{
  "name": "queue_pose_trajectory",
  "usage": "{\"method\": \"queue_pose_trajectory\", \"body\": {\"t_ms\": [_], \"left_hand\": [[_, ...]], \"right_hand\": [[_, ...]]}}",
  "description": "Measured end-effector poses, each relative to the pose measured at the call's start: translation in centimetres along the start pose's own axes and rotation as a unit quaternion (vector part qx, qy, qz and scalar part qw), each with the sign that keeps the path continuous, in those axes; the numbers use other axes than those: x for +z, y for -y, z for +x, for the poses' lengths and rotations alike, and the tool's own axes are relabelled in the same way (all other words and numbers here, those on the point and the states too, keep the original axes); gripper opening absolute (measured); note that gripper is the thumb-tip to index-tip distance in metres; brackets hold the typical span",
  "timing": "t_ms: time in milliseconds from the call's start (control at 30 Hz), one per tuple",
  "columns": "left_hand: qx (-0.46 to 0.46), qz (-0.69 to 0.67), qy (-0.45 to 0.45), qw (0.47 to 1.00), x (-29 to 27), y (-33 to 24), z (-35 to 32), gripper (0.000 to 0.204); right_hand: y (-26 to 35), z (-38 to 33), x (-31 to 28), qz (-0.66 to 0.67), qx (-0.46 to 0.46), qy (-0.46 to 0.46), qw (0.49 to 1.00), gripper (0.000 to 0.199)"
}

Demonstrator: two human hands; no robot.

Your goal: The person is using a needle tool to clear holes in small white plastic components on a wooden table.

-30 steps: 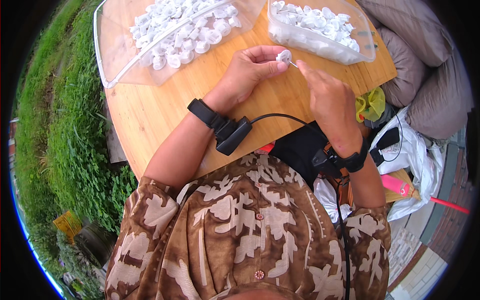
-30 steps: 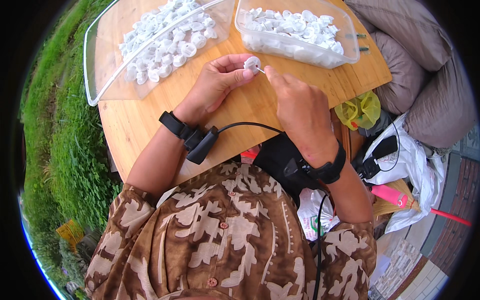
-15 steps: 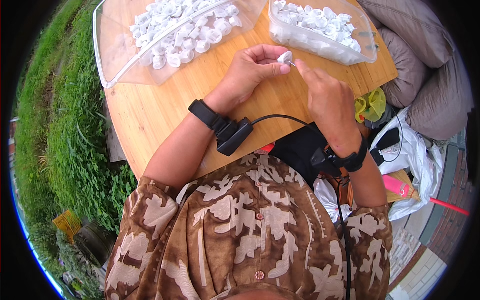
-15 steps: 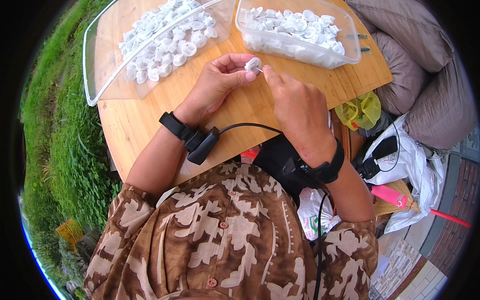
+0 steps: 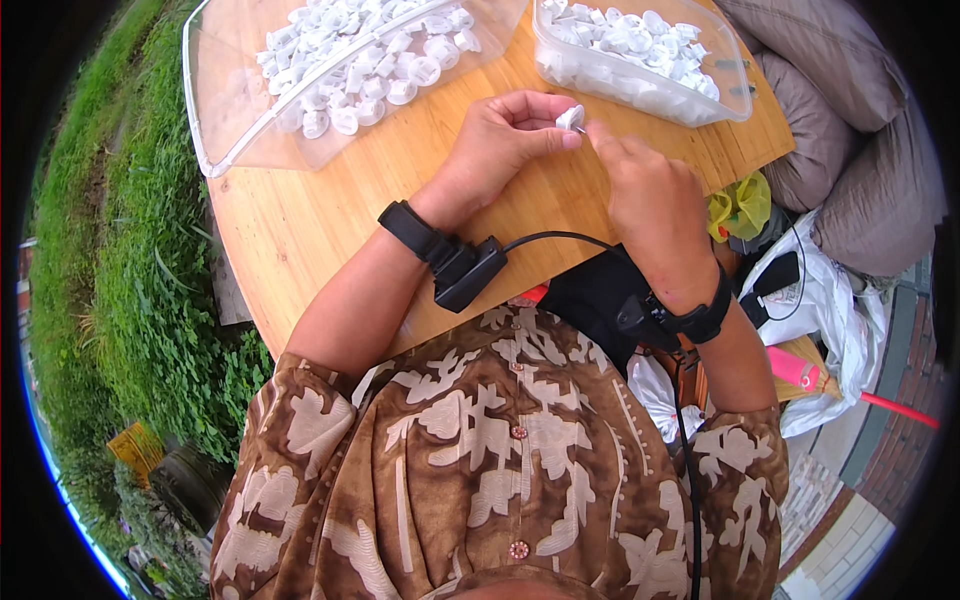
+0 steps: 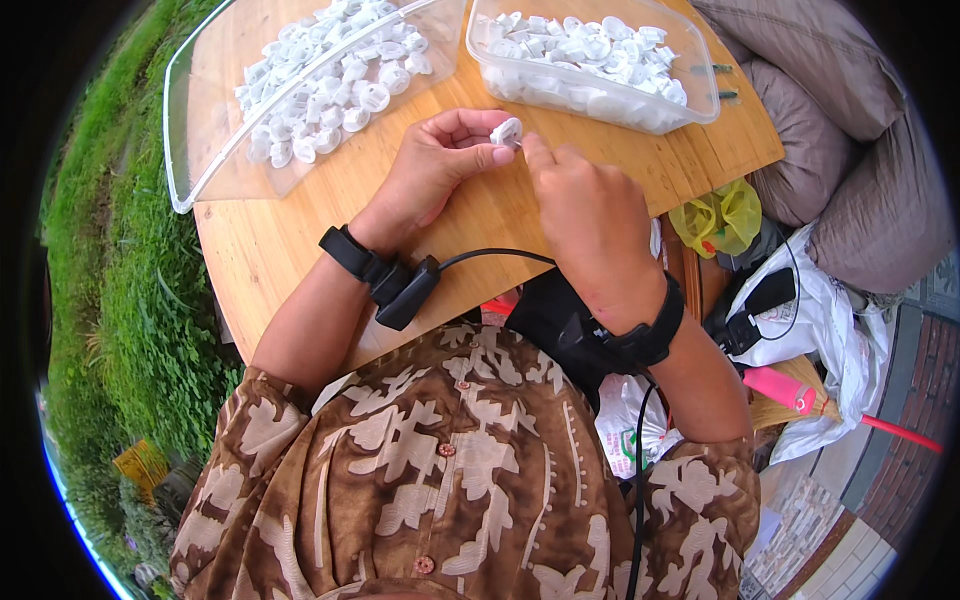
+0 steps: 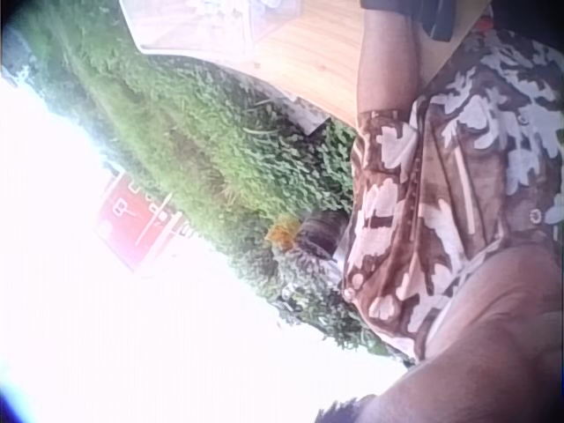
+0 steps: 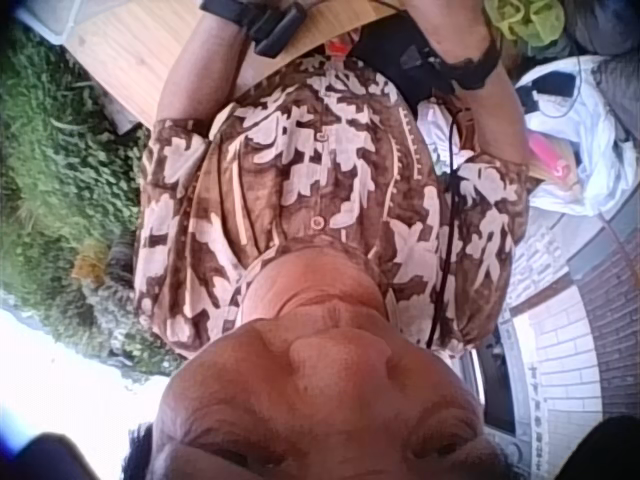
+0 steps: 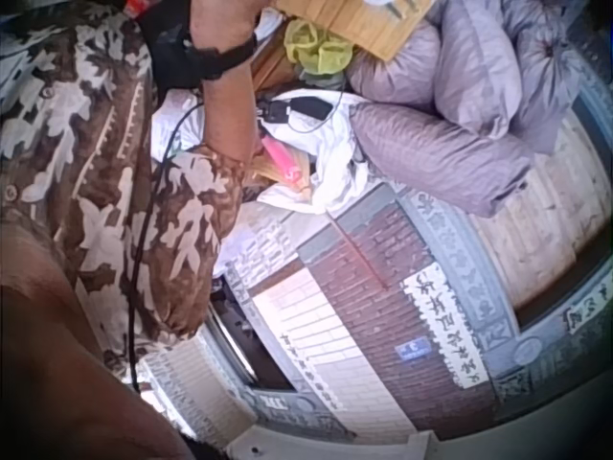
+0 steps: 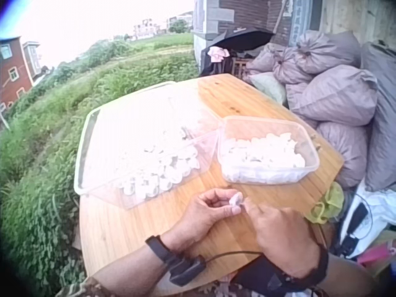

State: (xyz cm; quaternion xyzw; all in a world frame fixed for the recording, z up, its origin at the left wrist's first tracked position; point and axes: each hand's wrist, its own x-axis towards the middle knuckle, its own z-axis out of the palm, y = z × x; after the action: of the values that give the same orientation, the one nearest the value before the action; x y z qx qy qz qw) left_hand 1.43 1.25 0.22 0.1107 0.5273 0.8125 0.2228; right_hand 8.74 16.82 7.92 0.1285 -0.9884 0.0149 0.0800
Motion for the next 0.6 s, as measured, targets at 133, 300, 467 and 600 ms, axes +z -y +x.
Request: {"method": "queue_pose_trajectory", "body": {"t_ms": [133,300,467,600], "left_hand": [[0.008,0.019,0.004,1.0,0.1,0.0,-0.1,0.035],[-0.023,-0.032,0.014,0.999,-0.2,-0.1,0.1,0.034],[-0.042,-0.083,0.026,0.995,-0.3,-0.4,0.0,0.032],[-0.039,-0.086,0.027,0.995,-0.3,-0.2,0.1,0.032]], "right_hand": [[0.0,0.1,0.0,-0.008,0.0,0.012,1.0,0.035],[-0.8,-0.4,0.2,0.066,-0.002,-0.015,0.998,0.037],[-0.8,-0.2,-0.1,0.072,0.014,-0.015,0.997,0.039],[-0.8,-0.2,-0.2,0.059,0.01,-0.016,0.998,0.039]]}}
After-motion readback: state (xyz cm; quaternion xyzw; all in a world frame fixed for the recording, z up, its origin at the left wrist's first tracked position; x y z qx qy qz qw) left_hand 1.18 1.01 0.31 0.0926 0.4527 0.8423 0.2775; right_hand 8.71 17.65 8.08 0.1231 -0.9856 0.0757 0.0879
